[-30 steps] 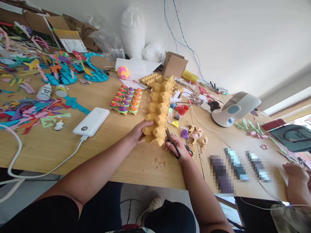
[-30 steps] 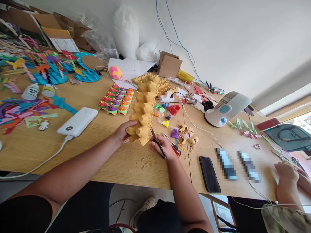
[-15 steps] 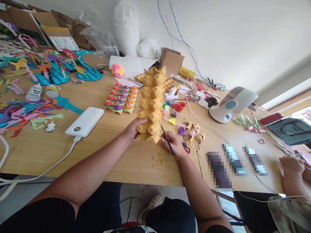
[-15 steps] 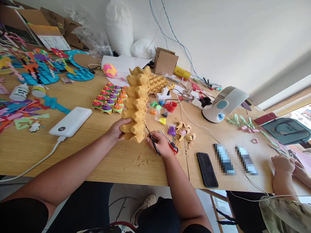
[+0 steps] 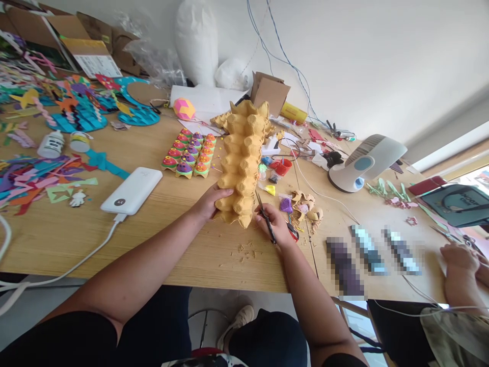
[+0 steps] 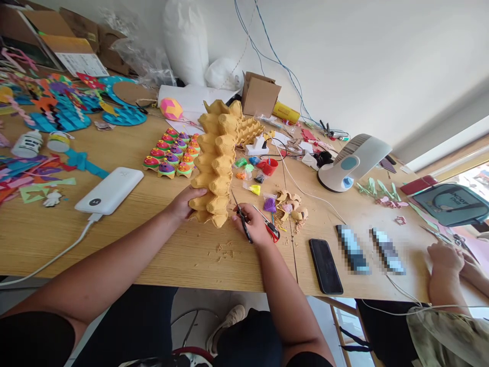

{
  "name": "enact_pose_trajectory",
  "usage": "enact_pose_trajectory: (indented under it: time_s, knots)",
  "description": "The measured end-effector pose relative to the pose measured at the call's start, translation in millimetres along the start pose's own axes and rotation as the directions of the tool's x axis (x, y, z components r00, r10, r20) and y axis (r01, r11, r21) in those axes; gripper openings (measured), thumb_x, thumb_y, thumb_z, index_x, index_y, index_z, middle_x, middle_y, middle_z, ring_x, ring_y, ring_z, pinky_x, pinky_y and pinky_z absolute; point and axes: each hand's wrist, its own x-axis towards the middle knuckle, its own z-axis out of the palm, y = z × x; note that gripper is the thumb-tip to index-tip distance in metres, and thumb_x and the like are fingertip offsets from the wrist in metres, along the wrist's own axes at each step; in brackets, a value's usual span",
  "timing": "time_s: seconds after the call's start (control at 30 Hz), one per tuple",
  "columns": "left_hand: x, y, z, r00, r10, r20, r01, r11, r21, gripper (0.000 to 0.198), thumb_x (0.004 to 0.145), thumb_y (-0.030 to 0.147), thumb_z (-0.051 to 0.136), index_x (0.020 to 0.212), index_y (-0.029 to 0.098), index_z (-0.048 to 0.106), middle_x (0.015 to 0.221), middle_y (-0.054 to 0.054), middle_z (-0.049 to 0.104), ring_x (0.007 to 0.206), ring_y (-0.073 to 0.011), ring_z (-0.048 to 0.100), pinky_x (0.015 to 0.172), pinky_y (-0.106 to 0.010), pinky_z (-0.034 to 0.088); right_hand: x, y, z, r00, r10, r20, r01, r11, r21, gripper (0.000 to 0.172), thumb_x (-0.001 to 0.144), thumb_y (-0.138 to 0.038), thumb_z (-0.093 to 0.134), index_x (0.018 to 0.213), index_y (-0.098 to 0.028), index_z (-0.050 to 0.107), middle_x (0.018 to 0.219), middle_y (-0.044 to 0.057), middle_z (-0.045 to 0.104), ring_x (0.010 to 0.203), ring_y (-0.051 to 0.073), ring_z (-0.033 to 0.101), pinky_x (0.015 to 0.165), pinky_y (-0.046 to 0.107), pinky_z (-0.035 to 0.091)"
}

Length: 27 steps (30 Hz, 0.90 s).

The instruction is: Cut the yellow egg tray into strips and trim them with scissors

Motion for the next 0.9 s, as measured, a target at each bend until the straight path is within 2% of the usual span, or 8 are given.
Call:
enact_pose_trajectory:
  time_s: [0.13,0.33,0.53,0.7,0.9]
  knots:
    - [0,1,-0.9,1.0,0.017,-0.014,-0.017,1.0,-0.003,0.078,0.069,0.046,0.105,0.139,0.022,0.079,0.104,-0.008,0.09,0.099,-0.034,0.089,0.079,-0.039,0.072,0,4,-1,0.994,-0.013,-0.107,0.009,0.999,-0.036,0.046,0.091,-0.068,0.082,0.103,-0.027,0.069,0.082,-0.002,0.063,0.074,0.019,0.057,0.072,0.034,0.047]
    - [1,1,1.1,0.999,0.046,-0.016,-0.046,0.999,0.0,0.075,0.07,0.043,0.106,0.137,0.024,0.079,0.108,-0.008,0.091,0.1,-0.0337,0.089,0.081,-0.039,0.073,1,7,-1,0.997,-0.039,-0.063,0.024,0.976,-0.215,0.035,0.093,-0.059,0.077,0.105,-0.026,0.072,0.082,-0.001,0.067,0.074,0.021,0.06,0.071,0.034,0.045]
    - [0,1,4.8,0.995,0.076,-0.061,-0.075,0.997,0.018,0.075,0.067,0.04,0.106,0.134,0.022,0.078,0.106,-0.008,0.091,0.101,-0.0338,0.09,0.083,-0.04,0.073,1,8,-2,0.997,-0.034,-0.064,0.012,0.946,-0.325,0.032,0.095,-0.058,0.075,0.105,-0.027,0.074,0.082,0.0,0.069,0.076,0.023,0.062,0.072,0.035,0.045]
    - [0,1,7.6,0.991,0.087,-0.1,-0.084,0.996,0.043,0.074,0.065,0.04,0.106,0.132,0.023,0.079,0.106,-0.009,0.09,0.105,-0.0359,0.089,0.085,-0.042,0.074,1,10,-2,0.994,-0.003,-0.106,-0.032,0.946,-0.324,0.037,0.094,-0.063,0.08,0.103,-0.028,0.075,0.078,0.0,0.067,0.073,0.023,0.06,0.07,0.035,0.042]
    - [0,1,6.3,0.99,0.089,-0.109,-0.083,0.995,0.057,0.077,0.064,0.041,0.106,0.133,0.022,0.079,0.107,-0.009,0.09,0.108,-0.0371,0.089,0.087,-0.042,0.073,5,13,-1,0.99,0.036,-0.139,-0.067,0.972,-0.224,0.046,0.09,-0.073,0.083,0.097,-0.028,0.071,0.075,-0.002,0.062,0.071,0.022,0.056,0.067,0.034,0.04]
